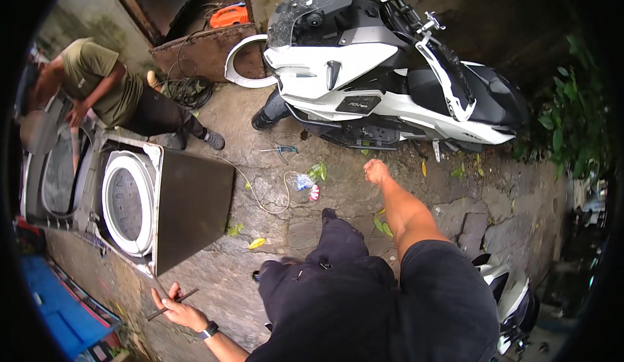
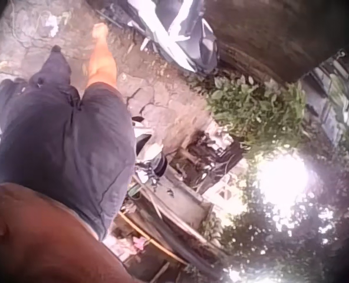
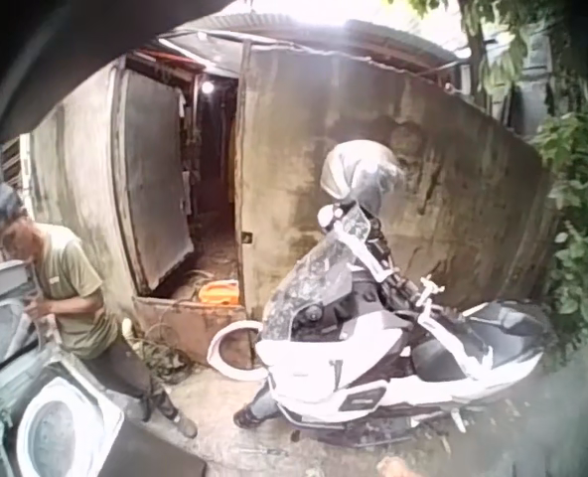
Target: The person disassembles a top-loading washing machine by removing the agitator and drum with a screwdriver, then lifts the drum out and moves the outer casing.
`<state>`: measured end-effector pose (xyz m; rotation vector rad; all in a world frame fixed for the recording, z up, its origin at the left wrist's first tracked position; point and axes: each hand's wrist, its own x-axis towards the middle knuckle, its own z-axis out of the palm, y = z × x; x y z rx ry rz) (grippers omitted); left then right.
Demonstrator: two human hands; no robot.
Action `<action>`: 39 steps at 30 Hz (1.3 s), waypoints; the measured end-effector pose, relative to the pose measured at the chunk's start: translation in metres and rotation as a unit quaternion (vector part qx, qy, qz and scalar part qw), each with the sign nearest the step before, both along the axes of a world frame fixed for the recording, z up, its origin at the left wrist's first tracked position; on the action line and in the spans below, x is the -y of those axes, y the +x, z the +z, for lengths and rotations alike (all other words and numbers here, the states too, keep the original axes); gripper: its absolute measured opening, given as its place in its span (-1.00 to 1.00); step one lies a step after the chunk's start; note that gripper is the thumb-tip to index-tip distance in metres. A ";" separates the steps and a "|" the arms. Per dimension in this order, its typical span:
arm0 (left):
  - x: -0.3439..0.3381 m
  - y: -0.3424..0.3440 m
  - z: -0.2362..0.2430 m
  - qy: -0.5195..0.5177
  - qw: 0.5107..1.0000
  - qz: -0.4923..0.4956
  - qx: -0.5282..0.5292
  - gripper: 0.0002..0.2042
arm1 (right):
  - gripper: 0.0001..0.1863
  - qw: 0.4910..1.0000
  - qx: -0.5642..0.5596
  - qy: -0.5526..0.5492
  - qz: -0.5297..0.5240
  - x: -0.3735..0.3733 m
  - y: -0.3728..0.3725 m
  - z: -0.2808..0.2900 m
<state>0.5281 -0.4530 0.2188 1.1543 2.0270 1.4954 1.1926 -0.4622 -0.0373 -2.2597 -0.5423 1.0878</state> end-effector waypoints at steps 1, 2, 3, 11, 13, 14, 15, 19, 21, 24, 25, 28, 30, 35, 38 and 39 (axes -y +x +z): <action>0.017 0.019 -0.002 -0.011 1.000 0.013 0.012 -0.50 | -0.85 1.000 -0.003 -0.001 0.010 -0.002 0.002 0.006; 0.036 0.039 -0.010 -0.017 0.999 0.008 0.038 -0.51 | -0.90 0.998 0.026 -0.031 0.050 -0.002 0.001 0.012; 0.050 0.063 -0.025 -0.021 0.997 -0.004 0.072 -0.52 | -0.91 0.993 0.064 -0.057 0.082 0.002 0.010 0.021; 0.191 0.240 -0.280 -0.249 0.925 -0.117 0.261 -0.58 | -0.89 0.945 0.190 -0.037 0.263 0.012 0.074 -0.027; 0.230 0.277 -0.317 -0.346 0.902 -0.152 0.208 -0.60 | -0.88 0.915 0.242 -0.079 0.315 0.001 0.091 -0.041; 0.260 0.288 -0.348 -0.368 0.897 -0.162 0.181 -0.61 | -0.86 0.906 0.243 -0.098 0.333 -0.006 0.099 -0.049; 0.280 0.302 -0.375 -0.390 0.891 -0.173 0.156 -0.62 | -0.86 0.900 0.248 -0.098 0.345 -0.009 0.112 -0.059; 0.328 0.352 -0.405 -0.380 0.880 -0.083 0.272 -0.70 | -0.82 0.863 0.283 -0.117 0.402 -0.037 0.172 -0.134; 0.337 0.380 -0.410 -0.339 0.920 -0.063 0.185 -0.71 | -0.83 0.861 0.317 -0.076 0.391 -0.048 0.217 -0.182; 0.338 0.427 -0.394 -0.335 0.924 -0.063 0.173 -0.72 | -0.87 0.859 0.337 -0.038 0.383 -0.085 0.266 -0.253; 0.361 0.437 -0.409 -0.321 0.936 -0.095 0.112 -0.67 | -0.88 0.856 0.350 -0.028 0.380 -0.094 0.278 -0.273; 0.402 0.481 -0.435 -0.395 0.894 -0.048 0.204 -0.68 | -0.87 0.813 0.412 0.022 0.410 -0.118 0.290 -0.315; 0.373 0.506 -0.413 -0.403 0.894 -0.065 0.184 -0.70 | -0.81 0.812 0.415 0.007 0.410 -0.119 0.319 -0.326; 0.372 0.544 -0.410 -0.412 0.902 -0.037 0.125 -0.73 | -0.67 0.781 0.432 0.042 0.450 -0.119 0.316 -0.349; 0.364 0.555 -0.408 -0.417 0.900 -0.039 0.120 -0.72 | -0.65 0.754 0.447 0.087 0.473 -0.108 0.324 -0.349; 0.365 0.557 -0.408 -0.423 0.898 -0.037 0.113 -0.72 | -0.66 0.758 0.451 0.072 0.465 -0.106 0.325 -0.350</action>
